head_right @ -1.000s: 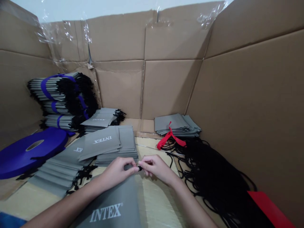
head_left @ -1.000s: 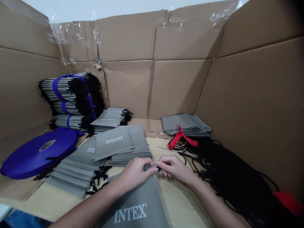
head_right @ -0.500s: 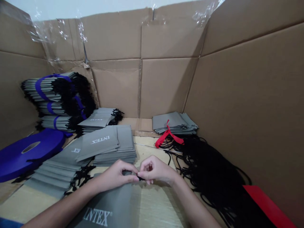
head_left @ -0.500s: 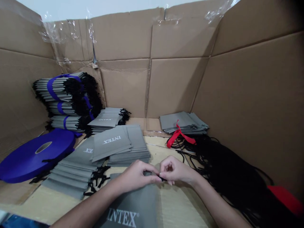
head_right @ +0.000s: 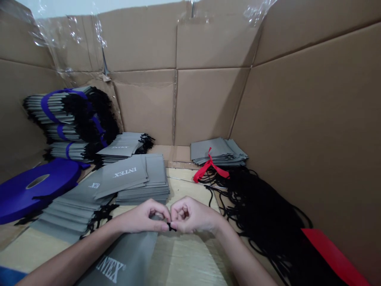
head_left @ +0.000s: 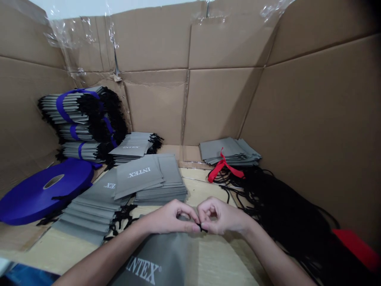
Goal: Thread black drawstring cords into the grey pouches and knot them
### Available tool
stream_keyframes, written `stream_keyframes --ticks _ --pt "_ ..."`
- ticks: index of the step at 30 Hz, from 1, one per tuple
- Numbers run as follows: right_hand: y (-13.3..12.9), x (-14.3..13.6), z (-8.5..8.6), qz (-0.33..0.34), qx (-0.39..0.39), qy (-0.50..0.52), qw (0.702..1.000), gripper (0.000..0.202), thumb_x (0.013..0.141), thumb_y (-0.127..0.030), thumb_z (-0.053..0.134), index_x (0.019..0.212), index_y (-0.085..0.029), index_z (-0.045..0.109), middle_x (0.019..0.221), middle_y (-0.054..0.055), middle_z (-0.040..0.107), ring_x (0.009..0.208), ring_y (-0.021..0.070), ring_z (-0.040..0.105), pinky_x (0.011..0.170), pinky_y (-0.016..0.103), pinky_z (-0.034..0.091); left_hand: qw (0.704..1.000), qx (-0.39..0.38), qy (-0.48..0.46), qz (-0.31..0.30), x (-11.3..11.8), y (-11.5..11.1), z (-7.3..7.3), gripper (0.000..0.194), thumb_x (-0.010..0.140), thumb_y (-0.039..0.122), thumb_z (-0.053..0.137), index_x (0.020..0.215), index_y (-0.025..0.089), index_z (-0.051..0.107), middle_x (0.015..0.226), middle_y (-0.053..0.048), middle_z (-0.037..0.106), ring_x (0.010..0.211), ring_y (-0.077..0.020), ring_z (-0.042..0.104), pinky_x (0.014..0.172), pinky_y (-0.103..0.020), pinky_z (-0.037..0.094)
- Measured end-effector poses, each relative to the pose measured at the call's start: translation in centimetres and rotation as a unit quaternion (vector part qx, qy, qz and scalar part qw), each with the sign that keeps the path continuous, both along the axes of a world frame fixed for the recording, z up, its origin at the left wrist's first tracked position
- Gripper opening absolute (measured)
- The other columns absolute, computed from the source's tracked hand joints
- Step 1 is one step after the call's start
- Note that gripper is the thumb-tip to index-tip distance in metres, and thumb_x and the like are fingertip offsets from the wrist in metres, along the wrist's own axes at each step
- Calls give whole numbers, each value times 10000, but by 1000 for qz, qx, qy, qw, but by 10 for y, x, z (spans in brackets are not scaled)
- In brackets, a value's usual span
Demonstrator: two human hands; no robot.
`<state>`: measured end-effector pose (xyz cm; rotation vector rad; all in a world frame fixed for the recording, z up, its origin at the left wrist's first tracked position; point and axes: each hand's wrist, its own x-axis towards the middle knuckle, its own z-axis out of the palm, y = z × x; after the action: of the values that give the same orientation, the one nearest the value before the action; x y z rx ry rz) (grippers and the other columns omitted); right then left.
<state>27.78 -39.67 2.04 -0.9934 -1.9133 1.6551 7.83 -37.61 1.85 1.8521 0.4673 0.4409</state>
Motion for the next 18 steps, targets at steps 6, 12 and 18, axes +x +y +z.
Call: stream_keyframes --ticks 6,12,18 --pt "1 3 -2 1 -23 16 1000 451 595 -548 696 572 -152 481 436 -76 450 347 17 317 339 146 229 999 20 -32 7 -1 0 4 195 741 286 635 817 112 679 676 6 561 595 -86 413 560 -181 323" --pt "5 3 -7 -20 -21 44 999 487 580 -586 694 576 -163 455 456 -58 512 337 19 336 349 151 253 998 22 -19 48 -1 0 3 229 749 322 623 822 109 665 609 19 505 550 -78 367 516 -185 295" --pt "7 4 -4 -50 -7 70 996 421 675 -538 661 617 -171 464 404 -98 414 343 34 314 413 183 316 996 27 -40 79 -2 6 -1 236 760 338 618 799 107 643 578 37 452 533 -69 345 504 -182 280"
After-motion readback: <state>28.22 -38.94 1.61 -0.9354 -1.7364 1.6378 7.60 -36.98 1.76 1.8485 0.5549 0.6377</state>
